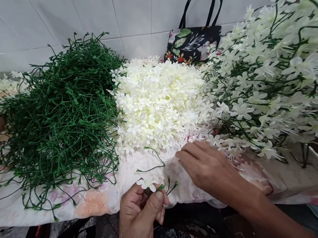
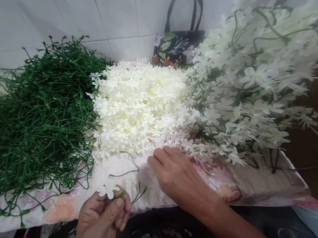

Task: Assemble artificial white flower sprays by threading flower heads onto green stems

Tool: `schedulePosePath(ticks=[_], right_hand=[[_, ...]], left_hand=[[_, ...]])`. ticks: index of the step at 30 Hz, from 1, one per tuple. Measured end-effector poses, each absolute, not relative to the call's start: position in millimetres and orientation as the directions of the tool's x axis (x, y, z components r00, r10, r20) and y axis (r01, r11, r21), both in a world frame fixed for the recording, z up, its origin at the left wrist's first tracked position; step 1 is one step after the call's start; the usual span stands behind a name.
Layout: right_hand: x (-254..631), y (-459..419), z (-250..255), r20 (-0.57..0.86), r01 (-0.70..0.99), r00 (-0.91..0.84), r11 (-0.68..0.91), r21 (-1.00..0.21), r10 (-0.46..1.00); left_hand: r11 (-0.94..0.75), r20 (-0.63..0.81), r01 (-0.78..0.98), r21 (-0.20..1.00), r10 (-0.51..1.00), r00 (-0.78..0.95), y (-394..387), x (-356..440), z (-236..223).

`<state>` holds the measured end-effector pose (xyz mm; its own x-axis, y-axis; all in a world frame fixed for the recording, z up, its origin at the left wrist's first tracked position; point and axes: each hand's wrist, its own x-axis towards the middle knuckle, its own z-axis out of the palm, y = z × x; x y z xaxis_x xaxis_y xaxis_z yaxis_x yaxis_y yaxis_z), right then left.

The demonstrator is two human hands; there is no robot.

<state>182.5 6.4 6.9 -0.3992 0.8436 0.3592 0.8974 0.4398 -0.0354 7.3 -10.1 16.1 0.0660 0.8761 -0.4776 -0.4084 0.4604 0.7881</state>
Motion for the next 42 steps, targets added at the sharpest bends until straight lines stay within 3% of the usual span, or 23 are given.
schedulePosePath(ticks=[6,12,19,24,31,37,42], right_hand=[[169,19,-1,0.335,0.864,-0.446,0.497,-0.081,0.83],[182,15,3,0.499,0.759,-0.265,0.497,-0.42,0.825],[190,18,15,0.52,0.64,-0.148,0.483,-0.598,0.841],[193,19,9,0.517,0.623,-0.105,0.461,-0.632,0.85],[193,22,9,0.524,0.596,-0.156,0.503,-0.626,0.837],[194,24,13,0.522,0.585,-0.17,0.512,-0.629,0.836],[194,25,18,0.498,0.586,-0.161,0.488,-0.646,0.852]], left_hand=[[0.468,-0.491,-0.417,0.779,0.869,0.059,-4,6,23],[0.433,-0.431,-0.366,0.824,0.898,0.091,12,6,20],[0.251,-0.233,-0.164,0.954,0.965,0.121,51,28,27],[0.043,-0.046,0.121,0.992,0.999,0.027,72,40,30],[-0.104,0.129,0.455,0.884,0.991,-0.024,90,52,35],[-0.072,0.096,0.452,0.889,0.995,-0.03,93,51,29],[-0.041,0.058,0.35,0.936,0.998,-0.037,85,43,23]])
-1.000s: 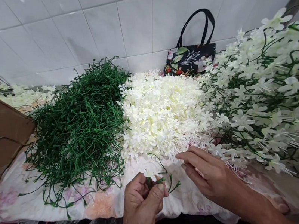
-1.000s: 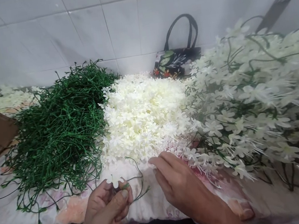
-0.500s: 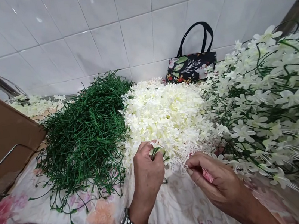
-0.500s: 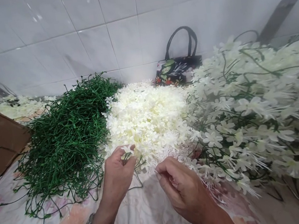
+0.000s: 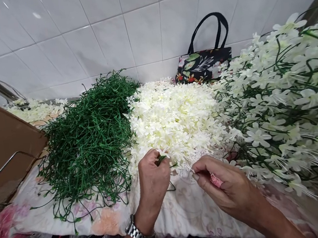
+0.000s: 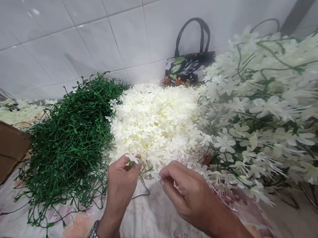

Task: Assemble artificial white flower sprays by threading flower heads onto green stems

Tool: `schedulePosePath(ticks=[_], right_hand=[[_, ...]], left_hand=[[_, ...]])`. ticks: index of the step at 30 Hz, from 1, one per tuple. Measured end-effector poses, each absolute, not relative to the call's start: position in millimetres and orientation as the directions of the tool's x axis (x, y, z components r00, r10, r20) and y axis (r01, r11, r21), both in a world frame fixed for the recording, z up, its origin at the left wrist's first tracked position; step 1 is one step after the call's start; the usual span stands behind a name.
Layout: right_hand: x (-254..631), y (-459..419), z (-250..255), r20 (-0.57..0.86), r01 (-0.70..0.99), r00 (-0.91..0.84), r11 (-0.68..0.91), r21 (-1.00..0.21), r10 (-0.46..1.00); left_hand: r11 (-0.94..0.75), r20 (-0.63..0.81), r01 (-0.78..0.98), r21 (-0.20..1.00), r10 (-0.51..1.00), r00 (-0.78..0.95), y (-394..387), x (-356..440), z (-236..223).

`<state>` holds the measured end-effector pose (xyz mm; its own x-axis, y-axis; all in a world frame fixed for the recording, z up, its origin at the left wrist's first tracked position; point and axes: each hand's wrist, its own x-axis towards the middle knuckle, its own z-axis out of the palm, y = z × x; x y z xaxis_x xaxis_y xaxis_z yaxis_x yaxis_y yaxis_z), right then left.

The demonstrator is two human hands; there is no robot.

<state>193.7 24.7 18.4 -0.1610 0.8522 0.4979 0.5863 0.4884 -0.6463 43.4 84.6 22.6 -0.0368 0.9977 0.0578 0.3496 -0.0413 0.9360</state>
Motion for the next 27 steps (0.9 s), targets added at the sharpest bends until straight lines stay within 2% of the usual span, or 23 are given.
schedulePosePath(ticks=[6,13,16,19,22,25,27], right_hand=[[181,32,26,0.507,0.544,-0.172,0.51,-0.666,0.845],[180,46,6,0.511,0.735,-0.193,0.468,-0.491,0.838],[183,45,2,0.518,0.772,-0.196,0.457,-0.443,0.833],[186,42,7,0.534,0.706,-0.154,0.471,-0.529,0.831],[187,35,18,0.465,0.567,-0.036,0.402,-0.719,0.884],[185,23,28,0.371,0.377,0.051,0.326,-0.867,0.927],[179,16,32,0.384,0.313,0.062,0.347,-0.884,0.921]], left_hand=[[-0.077,0.093,0.37,0.926,0.995,-0.026,74,40,23],[-0.087,0.095,0.288,0.954,0.995,-0.016,73,41,18],[-0.032,0.037,0.157,0.987,0.999,-0.029,72,42,19],[0.096,-0.098,-0.107,0.99,0.995,-0.006,69,40,25],[0.212,-0.209,-0.33,0.92,0.977,0.045,62,36,34],[0.261,-0.246,-0.448,0.855,0.965,0.091,55,31,39],[0.284,-0.259,-0.493,0.822,0.958,0.12,49,29,39]])
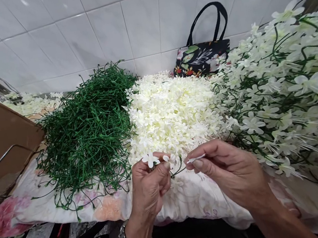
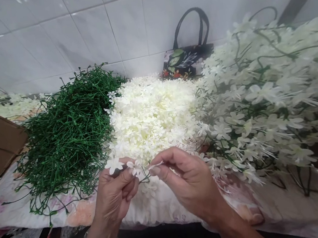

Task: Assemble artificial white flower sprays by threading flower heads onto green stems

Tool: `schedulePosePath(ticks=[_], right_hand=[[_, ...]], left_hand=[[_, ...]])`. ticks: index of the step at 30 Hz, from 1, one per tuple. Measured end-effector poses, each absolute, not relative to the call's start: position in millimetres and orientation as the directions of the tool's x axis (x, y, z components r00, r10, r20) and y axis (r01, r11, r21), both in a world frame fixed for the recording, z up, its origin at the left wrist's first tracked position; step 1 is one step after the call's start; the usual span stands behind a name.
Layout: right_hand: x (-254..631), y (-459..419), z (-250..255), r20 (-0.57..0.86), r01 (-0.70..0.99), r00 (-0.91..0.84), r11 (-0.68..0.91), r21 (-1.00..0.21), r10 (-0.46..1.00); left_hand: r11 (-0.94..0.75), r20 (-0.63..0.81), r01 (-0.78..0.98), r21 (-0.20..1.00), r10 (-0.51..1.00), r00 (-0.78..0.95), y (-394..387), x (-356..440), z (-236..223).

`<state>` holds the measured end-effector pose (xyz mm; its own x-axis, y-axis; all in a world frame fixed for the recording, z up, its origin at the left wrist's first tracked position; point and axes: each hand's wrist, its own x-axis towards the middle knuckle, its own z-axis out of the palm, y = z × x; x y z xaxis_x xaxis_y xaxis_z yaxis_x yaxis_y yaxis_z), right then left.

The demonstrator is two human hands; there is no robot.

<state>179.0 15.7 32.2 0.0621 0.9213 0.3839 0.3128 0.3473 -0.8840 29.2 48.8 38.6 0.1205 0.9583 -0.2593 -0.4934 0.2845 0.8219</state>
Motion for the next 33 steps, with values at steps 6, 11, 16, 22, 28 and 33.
schedulePosePath(ticks=[6,11,16,22,28,33], right_hand=[[157,12,33,0.635,0.387,0.032,0.576,-0.72,0.772],[150,11,28,0.699,0.47,0.051,0.601,-0.647,0.713],[148,5,22,0.729,0.512,0.06,0.606,-0.608,0.682],[146,3,14,0.783,0.561,0.04,0.635,-0.531,0.62],[148,3,17,0.743,0.541,-0.027,0.635,-0.552,0.669],[155,3,27,0.679,0.474,-0.103,0.636,-0.609,0.727]], left_hand=[[0.32,-0.29,-0.571,0.756,0.946,0.145,34,30,33],[0.287,-0.266,-0.593,0.753,0.956,0.125,28,32,30],[0.259,-0.23,-0.596,0.76,0.965,0.127,24,31,26],[0.264,-0.237,-0.624,0.736,0.963,0.128,19,31,21],[0.265,-0.232,-0.572,0.777,0.964,0.132,19,28,19],[0.276,-0.241,-0.567,0.776,0.961,0.137,20,26,19]])
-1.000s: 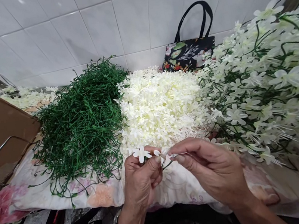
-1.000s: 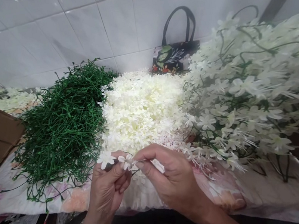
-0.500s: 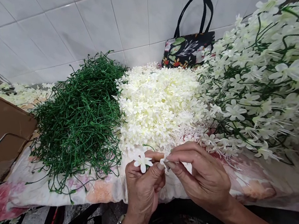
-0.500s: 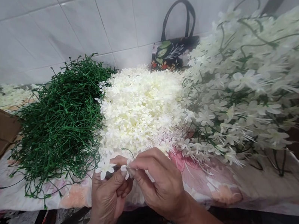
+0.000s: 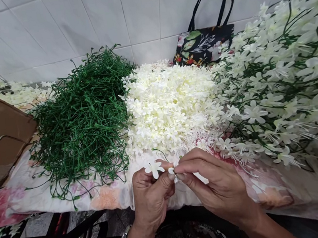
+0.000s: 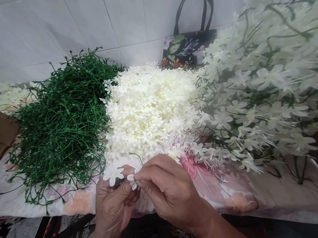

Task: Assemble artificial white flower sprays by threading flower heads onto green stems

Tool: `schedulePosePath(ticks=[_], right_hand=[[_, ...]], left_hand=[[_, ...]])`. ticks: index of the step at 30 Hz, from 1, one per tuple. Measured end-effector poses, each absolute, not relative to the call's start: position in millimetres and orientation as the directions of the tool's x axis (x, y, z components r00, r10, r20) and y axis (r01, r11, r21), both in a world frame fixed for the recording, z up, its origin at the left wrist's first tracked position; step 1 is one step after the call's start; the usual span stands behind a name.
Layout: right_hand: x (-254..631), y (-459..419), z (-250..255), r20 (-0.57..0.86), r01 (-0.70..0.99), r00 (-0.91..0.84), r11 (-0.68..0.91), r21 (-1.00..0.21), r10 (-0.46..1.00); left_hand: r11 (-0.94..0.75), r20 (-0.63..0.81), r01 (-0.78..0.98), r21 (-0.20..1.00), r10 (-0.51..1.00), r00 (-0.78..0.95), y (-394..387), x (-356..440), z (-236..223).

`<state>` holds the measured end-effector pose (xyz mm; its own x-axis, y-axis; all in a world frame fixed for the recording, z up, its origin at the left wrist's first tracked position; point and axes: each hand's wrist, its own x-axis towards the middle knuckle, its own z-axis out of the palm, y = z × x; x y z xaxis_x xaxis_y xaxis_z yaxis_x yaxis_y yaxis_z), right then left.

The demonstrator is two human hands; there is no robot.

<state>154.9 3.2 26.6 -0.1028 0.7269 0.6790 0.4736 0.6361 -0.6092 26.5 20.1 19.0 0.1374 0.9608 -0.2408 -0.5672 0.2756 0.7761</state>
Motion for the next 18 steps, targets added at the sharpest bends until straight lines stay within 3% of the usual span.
schedulePosePath(ticks=[7,14,18], right_hand=[[163,0,29,0.62,0.57,-0.166,0.588,-0.574,0.767],[160,-1,27,0.67,0.556,-0.127,0.612,-0.562,0.732],[163,-5,29,0.662,0.566,-0.086,0.583,-0.583,0.745]], left_hand=[[0.236,-0.25,-0.51,0.827,0.967,0.043,16,26,21],[0.291,-0.19,-0.57,0.768,0.954,0.231,7,22,14],[0.318,-0.21,-0.576,0.753,0.946,0.247,7,19,15]])
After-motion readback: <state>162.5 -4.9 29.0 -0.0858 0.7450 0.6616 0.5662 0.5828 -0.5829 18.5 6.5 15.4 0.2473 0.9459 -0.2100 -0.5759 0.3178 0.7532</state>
